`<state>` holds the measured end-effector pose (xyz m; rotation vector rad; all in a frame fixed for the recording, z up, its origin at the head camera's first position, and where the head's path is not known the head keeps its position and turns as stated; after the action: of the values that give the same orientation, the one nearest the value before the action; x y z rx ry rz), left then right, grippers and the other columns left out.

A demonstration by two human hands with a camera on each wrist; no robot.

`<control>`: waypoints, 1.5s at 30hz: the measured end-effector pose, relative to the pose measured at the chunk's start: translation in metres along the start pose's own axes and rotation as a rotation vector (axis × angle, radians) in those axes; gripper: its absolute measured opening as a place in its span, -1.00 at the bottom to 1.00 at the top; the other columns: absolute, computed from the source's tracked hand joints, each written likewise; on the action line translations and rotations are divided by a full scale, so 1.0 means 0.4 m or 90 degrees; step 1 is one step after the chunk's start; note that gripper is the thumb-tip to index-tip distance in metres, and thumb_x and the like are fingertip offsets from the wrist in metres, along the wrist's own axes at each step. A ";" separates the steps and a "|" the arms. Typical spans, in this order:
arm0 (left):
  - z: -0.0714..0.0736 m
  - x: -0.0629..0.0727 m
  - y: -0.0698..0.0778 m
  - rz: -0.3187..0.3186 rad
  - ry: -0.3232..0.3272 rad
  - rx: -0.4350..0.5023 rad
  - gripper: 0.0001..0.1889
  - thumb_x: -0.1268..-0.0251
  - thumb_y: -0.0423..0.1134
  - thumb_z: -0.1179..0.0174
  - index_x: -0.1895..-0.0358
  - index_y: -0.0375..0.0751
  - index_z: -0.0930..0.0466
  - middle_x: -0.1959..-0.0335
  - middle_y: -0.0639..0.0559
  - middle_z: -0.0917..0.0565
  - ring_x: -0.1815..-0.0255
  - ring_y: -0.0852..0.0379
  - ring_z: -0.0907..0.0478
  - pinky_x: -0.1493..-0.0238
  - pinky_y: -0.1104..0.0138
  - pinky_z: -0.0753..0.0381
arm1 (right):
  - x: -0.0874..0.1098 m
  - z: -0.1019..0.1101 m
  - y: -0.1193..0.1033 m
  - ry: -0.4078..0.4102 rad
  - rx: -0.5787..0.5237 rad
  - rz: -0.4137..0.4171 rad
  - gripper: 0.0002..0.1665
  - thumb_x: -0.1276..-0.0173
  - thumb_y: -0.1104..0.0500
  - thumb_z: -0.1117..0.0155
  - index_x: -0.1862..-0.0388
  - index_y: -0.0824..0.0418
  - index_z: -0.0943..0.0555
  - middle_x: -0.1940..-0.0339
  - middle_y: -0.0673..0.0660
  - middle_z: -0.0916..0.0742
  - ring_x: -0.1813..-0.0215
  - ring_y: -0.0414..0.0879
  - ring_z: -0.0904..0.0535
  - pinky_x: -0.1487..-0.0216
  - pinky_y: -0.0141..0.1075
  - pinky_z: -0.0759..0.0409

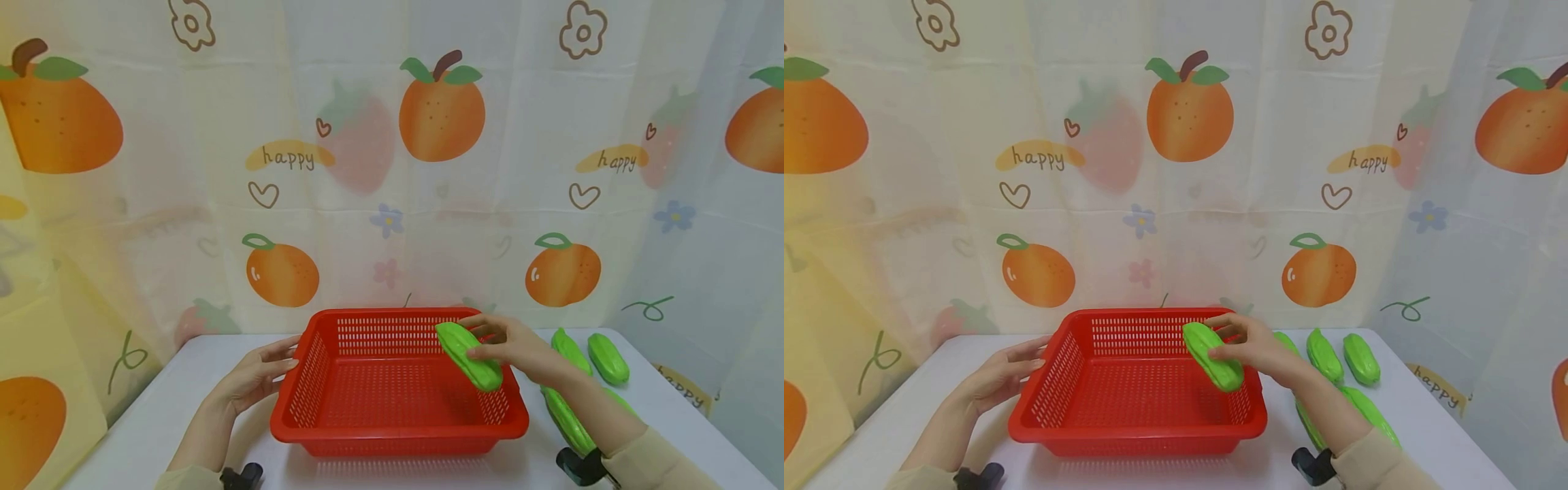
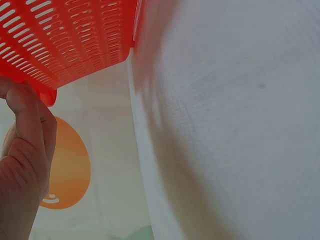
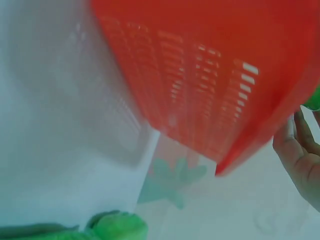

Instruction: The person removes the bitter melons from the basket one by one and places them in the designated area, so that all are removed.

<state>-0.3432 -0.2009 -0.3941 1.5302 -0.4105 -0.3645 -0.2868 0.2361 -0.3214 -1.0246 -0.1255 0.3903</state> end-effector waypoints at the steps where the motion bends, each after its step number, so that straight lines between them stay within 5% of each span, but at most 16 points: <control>1: 0.000 0.000 0.000 0.000 0.000 0.000 -0.28 -0.48 -0.26 -0.06 -0.57 -0.32 0.06 -0.06 0.25 -0.64 -0.04 0.27 -0.65 -0.06 0.25 -0.68 | 0.003 0.006 0.002 0.003 0.002 -0.004 -0.37 -0.30 0.01 -0.37 -0.33 0.07 -0.47 -0.25 0.27 -0.59 -0.14 0.05 -0.58 0.08 -0.22 -0.61; 17: 0.001 0.006 -0.002 0.001 0.003 -0.003 -0.28 -0.47 -0.25 -0.07 -0.57 -0.33 0.06 -0.07 0.26 -0.64 -0.04 0.27 -0.65 -0.08 0.26 -0.66 | 0.049 0.072 0.004 0.033 0.008 -0.040 -0.34 -0.33 -0.02 -0.33 -0.39 0.00 -0.43 -0.35 0.28 -0.53 -0.20 0.06 -0.57 0.07 -0.18 -0.58; 45: -0.002 -0.001 0.000 0.003 0.013 -0.009 -0.29 -0.47 -0.25 -0.08 -0.56 -0.31 0.03 -0.04 0.28 -0.65 -0.04 0.26 -0.64 -0.08 0.23 -0.66 | 0.180 0.218 0.132 0.070 0.086 -0.101 -0.30 -0.43 -0.03 -0.20 -0.48 0.09 -0.29 -0.42 0.37 -0.44 -0.36 0.24 -0.44 -0.02 -0.01 -0.55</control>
<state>-0.3433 -0.2001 -0.3943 1.5182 -0.3947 -0.3479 -0.2584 0.3577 -0.3265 -0.8937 -0.0803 0.1951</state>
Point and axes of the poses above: each hand's wrist, its own x-axis away from the middle knuckle, its own z-axis out of the back of the hand, y = z × x, the point moved 3 cm from there along -x, towards the middle knuckle
